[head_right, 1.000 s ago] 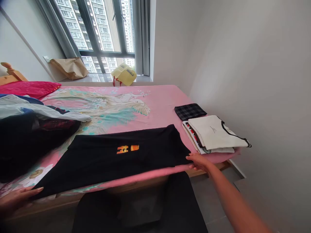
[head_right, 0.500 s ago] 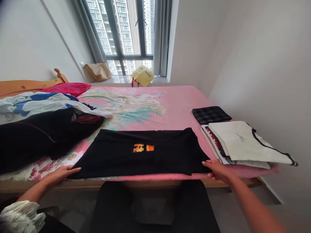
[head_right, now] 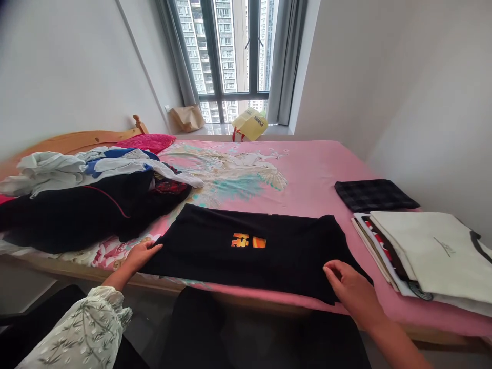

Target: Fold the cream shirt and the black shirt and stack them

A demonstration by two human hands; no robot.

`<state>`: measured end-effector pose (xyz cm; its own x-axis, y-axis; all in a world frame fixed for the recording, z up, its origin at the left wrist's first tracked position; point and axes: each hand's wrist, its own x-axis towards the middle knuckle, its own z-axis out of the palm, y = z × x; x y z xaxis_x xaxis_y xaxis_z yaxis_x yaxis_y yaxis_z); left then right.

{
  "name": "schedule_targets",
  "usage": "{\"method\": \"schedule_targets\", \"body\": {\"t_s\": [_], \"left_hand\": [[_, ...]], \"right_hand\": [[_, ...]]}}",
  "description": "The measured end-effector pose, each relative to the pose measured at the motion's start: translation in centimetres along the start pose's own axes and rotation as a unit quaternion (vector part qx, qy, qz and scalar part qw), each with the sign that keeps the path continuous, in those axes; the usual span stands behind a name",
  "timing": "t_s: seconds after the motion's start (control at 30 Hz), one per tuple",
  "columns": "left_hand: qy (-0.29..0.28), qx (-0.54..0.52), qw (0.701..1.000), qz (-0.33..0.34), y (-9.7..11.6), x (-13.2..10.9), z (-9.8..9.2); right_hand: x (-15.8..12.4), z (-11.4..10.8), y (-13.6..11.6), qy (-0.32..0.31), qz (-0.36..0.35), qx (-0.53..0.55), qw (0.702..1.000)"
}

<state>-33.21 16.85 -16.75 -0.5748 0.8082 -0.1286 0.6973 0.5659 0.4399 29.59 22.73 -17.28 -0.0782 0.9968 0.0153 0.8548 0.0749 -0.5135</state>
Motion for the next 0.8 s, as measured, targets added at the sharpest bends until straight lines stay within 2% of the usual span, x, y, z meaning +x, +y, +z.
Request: {"method": "schedule_targets", "body": {"t_s": [0.1, 0.17, 0.2, 0.27, 0.3, 0.37, 0.4, 0.43, 0.5, 0.6, 0.67, 0.73, 0.8], "left_hand": [[0.024, 0.035, 0.999, 0.025, -0.2, 0.3, 0.4], [0.073, 0.055, 0.995, 0.044, 0.6, -0.1, 0.9], [0.099, 0.063, 0.990, 0.073, 1.3, -0.6, 1.4], [0.127, 0.076, 0.971, 0.189, 3.2, -2.1, 2.9], [0.116, 0.087, 0.953, 0.267, 4.2, -3.0, 3.9], [0.053, 0.119, 0.906, 0.403, 5.8, -4.7, 6.0], [0.016, 0.141, 0.890, 0.433, 6.3, -5.3, 6.9], [-0.014, 0.164, 0.884, 0.438, 6.5, -5.6, 7.6], [-0.037, 0.208, 0.900, 0.382, 6.3, -5.2, 8.2], [-0.023, 0.257, 0.933, 0.251, 5.7, -3.2, 7.7], [0.006, 0.276, 0.937, 0.214, 6.0, -2.4, 7.4], [0.029, 0.271, 0.924, 0.268, 7.2, -2.9, 7.8], [0.006, 0.245, 0.893, 0.377, 8.8, -4.5, 9.0]], "right_hand": [[-0.7, 1.1, -1.4, 0.039, -0.071, -0.012, 0.997], [-1.0, 1.8, -1.9, 0.076, -0.125, -0.016, 0.989], [-1.2, 2.1, -2.3, 0.090, -0.149, -0.013, 0.985], [-1.6, 3.0, -3.6, 0.102, -0.186, -0.004, 0.977], [-1.8, 3.6, -4.5, 0.102, -0.203, 0.000, 0.974], [-2.2, 4.8, -6.2, 0.084, -0.236, 0.001, 0.968], [-2.3, 5.4, -7.0, 0.068, -0.250, -0.003, 0.966], [-2.5, 5.9, -7.5, 0.050, -0.260, -0.009, 0.964], [-2.8, 6.5, -7.6, 0.021, -0.263, -0.020, 0.964], [-2.9, 6.4, -6.1, 0.032, -0.231, -0.025, 0.972], [-2.8, 5.9, -4.6, 0.066, -0.203, -0.023, 0.977], [-2.6, 5.3, -3.1, 0.108, -0.167, -0.017, 0.980], [-2.4, 4.9, -1.8, 0.144, -0.122, -0.010, 0.982]]}}
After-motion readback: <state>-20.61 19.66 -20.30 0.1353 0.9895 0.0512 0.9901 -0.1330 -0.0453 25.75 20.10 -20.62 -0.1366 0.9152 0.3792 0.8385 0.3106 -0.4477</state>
